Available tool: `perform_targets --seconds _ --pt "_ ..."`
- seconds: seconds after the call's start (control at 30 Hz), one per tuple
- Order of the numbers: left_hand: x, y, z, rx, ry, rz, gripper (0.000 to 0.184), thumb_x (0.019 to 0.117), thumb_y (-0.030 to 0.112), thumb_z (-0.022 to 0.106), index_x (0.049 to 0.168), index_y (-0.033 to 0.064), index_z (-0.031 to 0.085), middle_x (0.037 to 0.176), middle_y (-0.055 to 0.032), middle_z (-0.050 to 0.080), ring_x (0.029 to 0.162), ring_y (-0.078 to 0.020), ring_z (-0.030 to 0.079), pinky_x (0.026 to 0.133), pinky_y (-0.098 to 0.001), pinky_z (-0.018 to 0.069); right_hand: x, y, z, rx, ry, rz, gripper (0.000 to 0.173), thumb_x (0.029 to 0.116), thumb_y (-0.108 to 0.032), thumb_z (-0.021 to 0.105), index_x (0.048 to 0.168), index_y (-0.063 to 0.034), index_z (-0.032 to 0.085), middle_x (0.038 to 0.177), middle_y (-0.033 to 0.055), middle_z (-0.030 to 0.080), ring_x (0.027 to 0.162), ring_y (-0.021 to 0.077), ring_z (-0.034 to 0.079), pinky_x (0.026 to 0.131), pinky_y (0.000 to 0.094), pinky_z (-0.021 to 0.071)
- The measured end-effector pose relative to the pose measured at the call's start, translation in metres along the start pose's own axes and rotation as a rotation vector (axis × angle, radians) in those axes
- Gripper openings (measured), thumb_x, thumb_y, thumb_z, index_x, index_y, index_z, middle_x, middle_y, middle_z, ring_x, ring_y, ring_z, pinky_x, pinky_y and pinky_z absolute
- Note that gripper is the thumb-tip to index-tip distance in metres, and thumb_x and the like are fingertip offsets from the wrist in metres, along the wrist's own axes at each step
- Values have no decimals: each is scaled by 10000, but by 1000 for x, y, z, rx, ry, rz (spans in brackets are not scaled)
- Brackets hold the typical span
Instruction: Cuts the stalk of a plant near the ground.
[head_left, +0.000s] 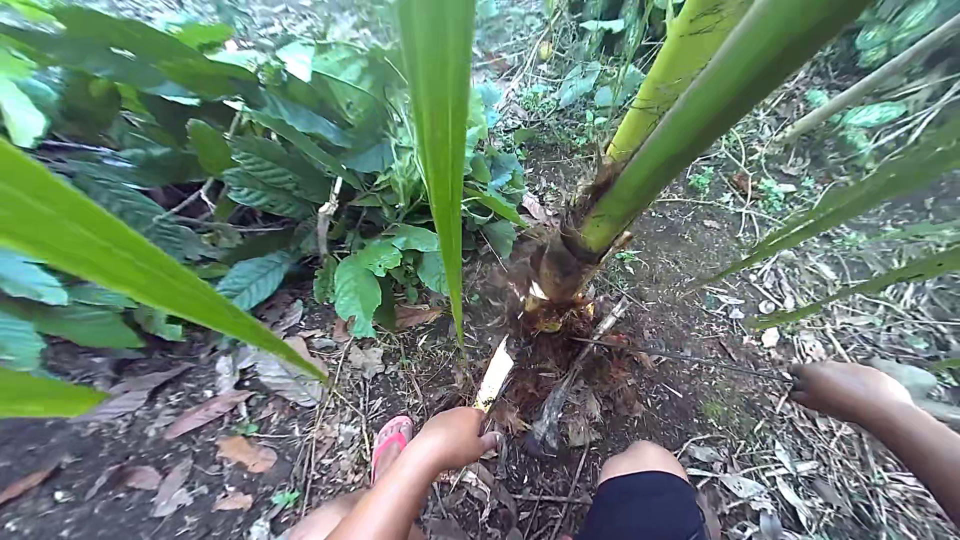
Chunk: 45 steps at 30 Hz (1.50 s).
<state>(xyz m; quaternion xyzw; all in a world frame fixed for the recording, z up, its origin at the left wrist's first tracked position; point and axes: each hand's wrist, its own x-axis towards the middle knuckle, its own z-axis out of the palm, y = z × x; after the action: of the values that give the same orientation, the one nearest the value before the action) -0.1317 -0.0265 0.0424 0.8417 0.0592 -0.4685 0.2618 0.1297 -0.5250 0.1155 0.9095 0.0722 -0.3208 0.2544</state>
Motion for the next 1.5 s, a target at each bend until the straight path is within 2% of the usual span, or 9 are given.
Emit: perform_targets --seconds 0.13,0.33,0.5,0.67,0.73,1.03,1.17,1.33,1.5 --pt "6 -9 -1 15 -31 -5 535 1068 485 480 1087 -18 662 1047 -246 678 1034 -421 662 895 -659 494 -46 -6 3 71 65 -128 321 964 -340 700 1182 -105 723 1055 269 732 1036 507 689 857 714 509" --pt "9 1 -5 31 -38 27 485 1068 418 476 1005 -25 665 977 -245 674 968 -423 663 840 -668 489 -91 -74 25 432 247 -205 312 955 -332 689 1077 -47 725 904 259 725 908 490 704 786 710 507" --pt "11 12 -8 23 -35 36 502 1068 433 480 1036 -29 674 1008 -260 679 997 -444 662 857 -686 484 -111 -103 -17 695 353 -222 329 978 -330 674 1039 -7 693 771 213 643 744 400 640 689 650 482" --pt "14 24 -14 63 -41 65 519 1075 456 460 1053 -18 669 1028 -256 678 1018 -437 661 857 -684 487 -96 -127 -31 625 203 -119 367 1033 -335 623 1213 -21 685 1012 264 706 988 450 684 882 672 506" --pt "15 27 -14 67 -32 84 523 1077 458 461 1057 -22 666 1040 -260 674 1028 -441 656 865 -685 483 -89 -136 -24 651 154 -107 352 1038 -312 625 1188 1 681 1019 264 697 999 436 675 898 647 501" --pt "14 22 -15 84 -23 99 519 1075 445 458 1000 -26 663 982 -249 672 980 -433 660 834 -671 491 -142 -142 -60 771 408 -278 348 1005 -351 655 1084 -14 691 754 135 612 687 286 586 663 541 478" --pt "10 32 -17 105 -36 125 522 1083 434 446 1018 -34 666 1007 -260 673 1003 -443 660 850 -680 489 -104 -157 -52 729 163 -171 375 1035 -331 629 1188 8 684 974 235 686 911 383 668 856 606 514" --pt "2 30 -17 110 -43 126 519 1082 436 442 1031 -28 668 1024 -251 678 1019 -429 662 860 -672 490 -75 -170 7 378 -131 -155 439 1001 -400 638 1191 -6 673 1159 246 700 1139 412 670 968 624 512" --pt "3 33 -12 90 -62 144 516 1072 434 462 1007 -31 676 996 -257 680 992 -438 666 835 -679 493 -121 -176 -40 421 159 -232 458 1019 -433 608 1262 -47 650 1041 240 724 1020 438 704 887 641 534"
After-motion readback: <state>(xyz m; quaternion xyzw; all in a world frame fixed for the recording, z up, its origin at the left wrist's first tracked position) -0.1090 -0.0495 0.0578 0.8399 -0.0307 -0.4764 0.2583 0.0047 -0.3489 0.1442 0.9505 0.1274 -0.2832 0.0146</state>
